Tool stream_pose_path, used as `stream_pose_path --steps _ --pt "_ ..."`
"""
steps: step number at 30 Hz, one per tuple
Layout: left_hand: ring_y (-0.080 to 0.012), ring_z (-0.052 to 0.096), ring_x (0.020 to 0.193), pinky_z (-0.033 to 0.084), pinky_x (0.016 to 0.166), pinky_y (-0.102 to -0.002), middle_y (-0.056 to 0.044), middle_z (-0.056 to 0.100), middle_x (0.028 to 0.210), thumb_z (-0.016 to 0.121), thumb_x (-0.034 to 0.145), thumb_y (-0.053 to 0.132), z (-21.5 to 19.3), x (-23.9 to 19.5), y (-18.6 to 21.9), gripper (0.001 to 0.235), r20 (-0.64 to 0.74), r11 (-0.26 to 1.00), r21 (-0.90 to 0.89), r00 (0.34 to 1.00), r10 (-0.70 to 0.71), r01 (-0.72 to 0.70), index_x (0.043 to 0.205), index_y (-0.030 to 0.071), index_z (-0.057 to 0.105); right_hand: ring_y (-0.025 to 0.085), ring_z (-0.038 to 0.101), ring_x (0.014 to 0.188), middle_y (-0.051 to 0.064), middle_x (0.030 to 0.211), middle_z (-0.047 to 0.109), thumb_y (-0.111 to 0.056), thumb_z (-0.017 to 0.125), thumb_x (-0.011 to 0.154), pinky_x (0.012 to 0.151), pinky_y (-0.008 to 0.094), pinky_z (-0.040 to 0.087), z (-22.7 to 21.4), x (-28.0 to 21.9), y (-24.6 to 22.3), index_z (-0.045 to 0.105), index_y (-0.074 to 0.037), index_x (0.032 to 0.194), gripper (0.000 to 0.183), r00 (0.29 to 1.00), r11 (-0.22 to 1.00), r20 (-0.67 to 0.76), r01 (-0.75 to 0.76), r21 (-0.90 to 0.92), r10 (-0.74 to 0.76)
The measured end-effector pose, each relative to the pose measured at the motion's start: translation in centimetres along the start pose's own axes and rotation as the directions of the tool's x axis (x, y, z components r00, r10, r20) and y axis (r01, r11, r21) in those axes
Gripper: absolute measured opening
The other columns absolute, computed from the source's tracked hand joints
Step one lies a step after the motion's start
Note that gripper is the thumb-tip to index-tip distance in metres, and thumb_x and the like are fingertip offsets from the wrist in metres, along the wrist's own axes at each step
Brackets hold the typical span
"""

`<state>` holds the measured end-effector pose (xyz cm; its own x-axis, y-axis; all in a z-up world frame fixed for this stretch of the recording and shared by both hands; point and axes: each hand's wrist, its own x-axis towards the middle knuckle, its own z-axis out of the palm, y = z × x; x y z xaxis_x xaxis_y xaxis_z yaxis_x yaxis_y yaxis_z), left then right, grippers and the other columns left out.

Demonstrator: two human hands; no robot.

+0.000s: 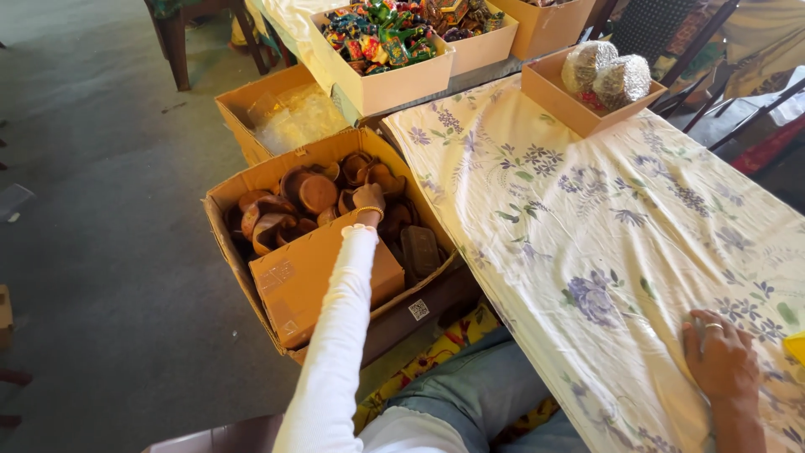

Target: The person picks a wooden bowl from a box, wipes its inside and rim with a white cloth, and sets it on the table. They then take wooden lids from a pink basket, wipe them, and place a lid onto a bowl.

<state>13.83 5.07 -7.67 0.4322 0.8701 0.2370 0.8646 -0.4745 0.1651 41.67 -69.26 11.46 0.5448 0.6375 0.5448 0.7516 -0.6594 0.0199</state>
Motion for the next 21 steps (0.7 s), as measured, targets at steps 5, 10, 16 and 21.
stream_pose_path --steps 5,10,16,21 --pt "-0.0339 0.075 0.097 0.062 0.073 -0.042 -0.019 0.076 0.11 0.063 0.098 0.021 0.0 -0.5 0.6 0.022 -0.014 0.983 0.139 0.993 -0.118 0.119 0.107 0.01 0.08 0.032 0.066 0.109 0.006 0.127 0.072 -0.036 0.059 0.111 0.102 0.042 0.053 0.8 -0.1 0.1 0.072 -0.011 0.12 0.029 1.0 1.0 0.01 0.009 -0.009 -0.008" --pt "-0.0324 0.075 0.094 0.062 0.076 -0.046 -0.016 0.077 0.105 0.058 0.097 0.022 -8.2 0.1 0.1 0.025 -0.072 0.986 -0.019 0.983 -0.168 0.167 0.104 0.008 0.078 0.035 0.066 0.117 0.01 0.128 0.071 -0.033 0.058 0.105 0.107 0.047 0.051 -1.9 0.6 -1.6 0.071 -0.012 0.127 0.033 0.997 0.999 0.054 -0.053 0.002 0.053" --pt "-0.0339 0.076 0.085 0.061 0.065 -0.047 -0.021 0.077 0.098 0.057 0.092 0.033 -13.0 8.3 0.9 0.037 0.298 0.118 -0.923 0.875 -0.381 0.366 0.099 0.001 0.074 0.035 0.065 0.124 0.012 0.133 0.07 -0.033 0.055 0.106 0.107 0.045 0.05 -2.4 0.6 -1.5 0.069 -0.009 0.128 0.035 0.999 1.0 0.032 0.007 0.013 -0.007" --pt "-0.0323 0.071 0.089 0.056 0.08 -0.045 -0.017 0.075 0.097 0.066 0.094 0.041 -17.4 9.2 14.4 0.039 -0.437 0.352 -0.865 0.882 -0.176 -0.358 0.102 0.003 0.071 0.035 0.063 0.125 0.013 0.136 0.069 -0.034 0.056 0.105 0.107 0.046 0.05 -2.4 0.7 -2.2 0.069 -0.01 0.13 0.037 0.998 0.998 0.057 -0.025 0.05 0.022"
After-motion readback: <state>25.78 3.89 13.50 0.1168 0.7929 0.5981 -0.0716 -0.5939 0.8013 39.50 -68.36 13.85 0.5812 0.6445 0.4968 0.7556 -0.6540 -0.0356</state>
